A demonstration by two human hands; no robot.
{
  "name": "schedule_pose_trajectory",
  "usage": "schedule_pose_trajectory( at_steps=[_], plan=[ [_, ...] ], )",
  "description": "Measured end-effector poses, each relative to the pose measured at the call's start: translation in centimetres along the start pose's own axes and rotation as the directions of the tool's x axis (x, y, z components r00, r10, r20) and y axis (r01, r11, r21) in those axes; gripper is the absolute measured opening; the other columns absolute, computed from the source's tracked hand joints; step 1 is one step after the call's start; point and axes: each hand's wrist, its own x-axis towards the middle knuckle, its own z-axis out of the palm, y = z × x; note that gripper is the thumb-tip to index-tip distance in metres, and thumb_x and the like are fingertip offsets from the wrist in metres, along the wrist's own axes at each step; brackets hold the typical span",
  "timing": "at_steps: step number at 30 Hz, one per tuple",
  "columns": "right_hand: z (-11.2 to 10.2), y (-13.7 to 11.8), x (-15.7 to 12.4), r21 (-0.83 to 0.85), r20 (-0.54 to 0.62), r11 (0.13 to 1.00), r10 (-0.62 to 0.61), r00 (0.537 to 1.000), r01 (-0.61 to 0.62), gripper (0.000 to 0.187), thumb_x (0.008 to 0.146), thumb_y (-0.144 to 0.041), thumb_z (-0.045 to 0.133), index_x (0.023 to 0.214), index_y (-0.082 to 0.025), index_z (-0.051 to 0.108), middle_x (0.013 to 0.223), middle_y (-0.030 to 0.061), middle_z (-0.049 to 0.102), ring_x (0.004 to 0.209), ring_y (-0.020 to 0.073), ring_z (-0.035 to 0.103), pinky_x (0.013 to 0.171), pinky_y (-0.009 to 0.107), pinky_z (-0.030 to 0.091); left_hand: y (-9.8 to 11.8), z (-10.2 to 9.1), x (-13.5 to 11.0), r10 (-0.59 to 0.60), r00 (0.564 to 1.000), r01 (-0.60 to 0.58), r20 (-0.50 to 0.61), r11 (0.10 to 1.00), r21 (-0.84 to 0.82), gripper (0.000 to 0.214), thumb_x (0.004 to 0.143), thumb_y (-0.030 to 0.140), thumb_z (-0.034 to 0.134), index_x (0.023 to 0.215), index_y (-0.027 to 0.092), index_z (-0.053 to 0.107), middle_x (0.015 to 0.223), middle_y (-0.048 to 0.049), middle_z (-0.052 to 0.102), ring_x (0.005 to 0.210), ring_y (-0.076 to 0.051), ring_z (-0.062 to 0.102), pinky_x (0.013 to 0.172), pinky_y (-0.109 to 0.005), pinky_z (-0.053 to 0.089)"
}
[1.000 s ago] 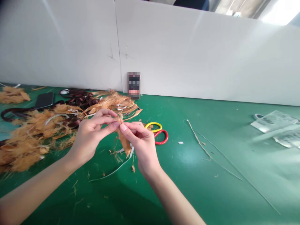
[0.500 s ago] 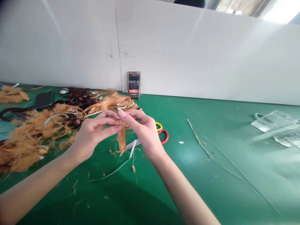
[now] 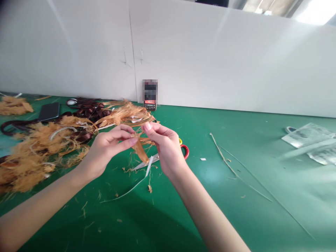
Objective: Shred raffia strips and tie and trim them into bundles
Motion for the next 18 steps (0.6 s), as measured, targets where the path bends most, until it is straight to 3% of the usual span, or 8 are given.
schedule_pose_trajectory(
  at_steps=[6,11,14,18],
  plan=[
    [0.0,0.1,0.1,0.072,-0.114,0.997,0.037,0.993,-0.029,0.008,0.068,-0.020,0.075,0.062,-0.018,0.071,0.072,-0.0018,0.058,0.063,0.0068,0.043,0.072,0.024,0.041,0.0,0.0,-0.1,-0.028,1.000,0.028,0.001,0.999,-0.024,0.017,0.078,0.028,0.072,0.065,0.019,0.066,0.095,-0.0008,0.055,0.093,-0.014,0.056,0.077,-0.024,0.047],
    [-0.3,0.0,0.5,0.051,-0.157,0.999,0.016,0.987,-0.008,0.014,0.064,-0.018,0.074,0.056,-0.018,0.062,0.067,-0.0029,0.048,0.059,0.0079,0.038,0.065,0.025,0.040,0.2,-0.1,-0.2,0.021,0.999,-0.024,0.024,0.992,0.124,0.020,0.081,0.027,0.067,0.064,0.018,0.062,0.096,-0.0011,0.056,0.094,-0.015,0.055,0.086,-0.028,0.042],
    [-0.7,-0.1,0.9,0.051,-0.132,0.999,-0.013,0.991,0.020,0.019,0.063,-0.019,0.075,0.055,-0.019,0.058,0.073,-0.0011,0.050,0.064,0.0089,0.043,0.067,0.025,0.043,0.2,-0.1,-0.2,0.032,0.998,-0.041,0.046,0.974,0.224,0.020,0.082,0.028,0.066,0.065,0.019,0.063,0.097,-0.0015,0.056,0.095,-0.016,0.055,0.089,-0.030,0.041],
    [-1.8,-0.8,1.6,0.063,-0.146,0.993,-0.094,0.985,0.104,0.016,0.071,-0.023,0.069,0.062,-0.021,0.056,0.080,0.0021,0.053,0.083,0.0140,0.057,0.083,0.028,0.048,-0.2,-0.3,0.1,0.064,0.996,-0.082,0.062,0.938,0.337,0.021,0.084,0.029,0.064,0.065,0.019,0.062,0.100,-0.0022,0.056,0.100,-0.018,0.055,0.093,-0.033,0.040]
  ],
)
